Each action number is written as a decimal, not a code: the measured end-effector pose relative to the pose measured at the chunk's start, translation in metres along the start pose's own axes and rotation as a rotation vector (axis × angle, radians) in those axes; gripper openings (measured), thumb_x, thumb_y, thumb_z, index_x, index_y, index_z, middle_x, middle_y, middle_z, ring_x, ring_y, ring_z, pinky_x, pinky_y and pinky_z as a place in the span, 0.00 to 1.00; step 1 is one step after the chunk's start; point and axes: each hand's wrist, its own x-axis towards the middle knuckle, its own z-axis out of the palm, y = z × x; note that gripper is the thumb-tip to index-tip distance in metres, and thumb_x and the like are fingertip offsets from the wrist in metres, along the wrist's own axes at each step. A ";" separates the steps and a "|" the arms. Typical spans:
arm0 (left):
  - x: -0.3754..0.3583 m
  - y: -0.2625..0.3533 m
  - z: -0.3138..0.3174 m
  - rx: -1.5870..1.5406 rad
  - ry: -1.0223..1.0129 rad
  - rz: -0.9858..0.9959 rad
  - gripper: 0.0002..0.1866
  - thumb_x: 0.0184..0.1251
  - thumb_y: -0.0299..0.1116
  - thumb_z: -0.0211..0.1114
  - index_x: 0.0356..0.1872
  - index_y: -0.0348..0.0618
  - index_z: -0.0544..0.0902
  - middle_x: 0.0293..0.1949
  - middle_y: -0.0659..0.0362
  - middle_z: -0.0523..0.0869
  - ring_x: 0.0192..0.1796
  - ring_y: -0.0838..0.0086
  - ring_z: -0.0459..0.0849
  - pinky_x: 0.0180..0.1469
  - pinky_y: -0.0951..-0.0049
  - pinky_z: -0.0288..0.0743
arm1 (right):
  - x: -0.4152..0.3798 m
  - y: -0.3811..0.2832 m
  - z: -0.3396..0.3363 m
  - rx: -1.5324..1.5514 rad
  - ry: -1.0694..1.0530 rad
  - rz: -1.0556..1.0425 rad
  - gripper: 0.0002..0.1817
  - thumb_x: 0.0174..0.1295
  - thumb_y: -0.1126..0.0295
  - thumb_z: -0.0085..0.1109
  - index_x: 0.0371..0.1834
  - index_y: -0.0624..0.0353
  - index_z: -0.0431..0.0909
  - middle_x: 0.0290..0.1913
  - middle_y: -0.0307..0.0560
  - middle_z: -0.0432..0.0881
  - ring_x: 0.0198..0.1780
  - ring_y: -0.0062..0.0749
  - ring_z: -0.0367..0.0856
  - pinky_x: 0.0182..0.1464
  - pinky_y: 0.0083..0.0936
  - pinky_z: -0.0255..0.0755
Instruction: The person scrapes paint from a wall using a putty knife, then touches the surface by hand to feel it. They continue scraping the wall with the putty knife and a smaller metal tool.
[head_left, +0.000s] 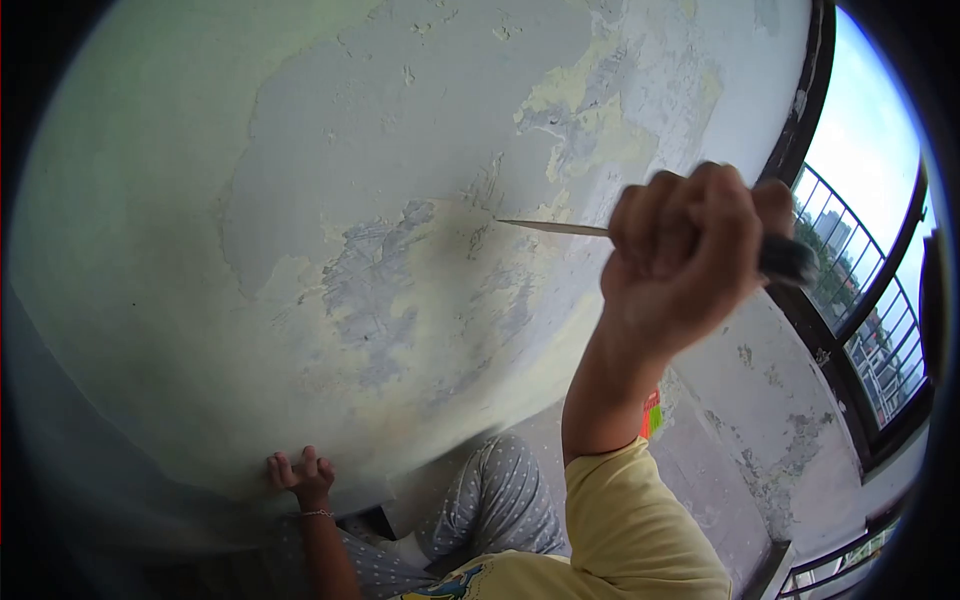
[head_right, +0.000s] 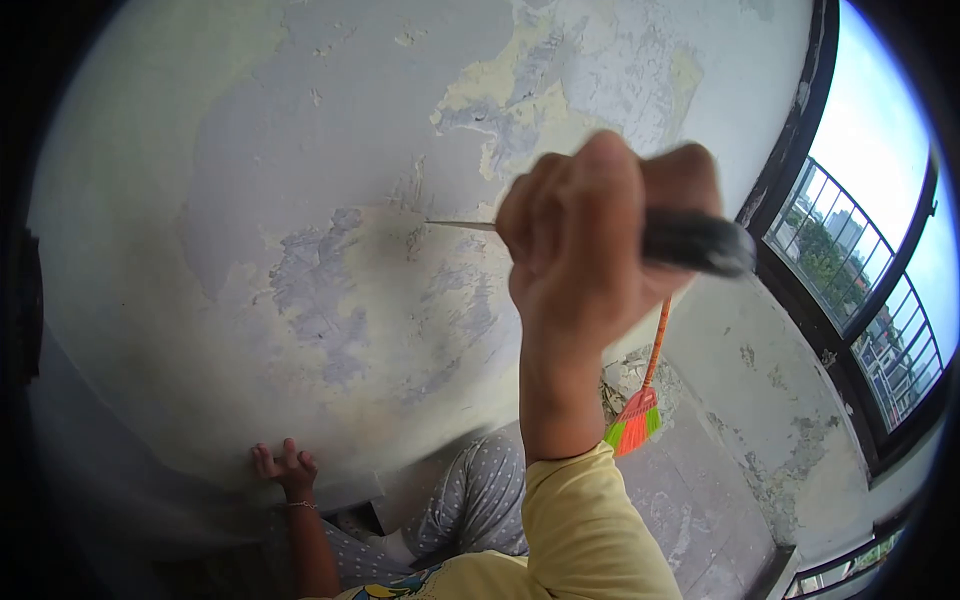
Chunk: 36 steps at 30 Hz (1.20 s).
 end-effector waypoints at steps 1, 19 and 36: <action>-0.001 -0.001 0.000 -0.005 0.006 -0.010 0.18 0.75 0.46 0.42 0.55 0.49 0.70 0.67 0.45 0.56 0.68 0.47 0.56 0.67 0.45 0.58 | -0.005 0.012 0.002 -0.077 0.024 0.047 0.14 0.63 0.76 0.55 0.24 0.53 0.60 0.09 0.35 0.61 0.07 0.14 0.57 0.07 0.18 0.53; -0.002 -0.003 0.002 -0.003 0.016 -0.002 0.18 0.74 0.45 0.43 0.57 0.50 0.70 0.68 0.45 0.56 0.69 0.48 0.55 0.67 0.45 0.57 | 0.020 -0.018 -0.002 -0.060 -0.149 0.039 0.13 0.65 0.73 0.43 0.22 0.52 0.59 0.10 0.31 0.55 0.07 0.13 0.51 0.06 0.17 0.46; -0.009 -0.004 0.004 0.001 0.004 -0.015 0.17 0.73 0.46 0.44 0.57 0.56 0.70 0.68 0.46 0.56 0.69 0.48 0.55 0.67 0.47 0.57 | 0.003 0.010 0.025 -0.304 0.046 0.381 0.16 0.62 0.78 0.47 0.20 0.51 0.54 0.10 0.29 0.56 0.07 0.14 0.52 0.08 0.15 0.49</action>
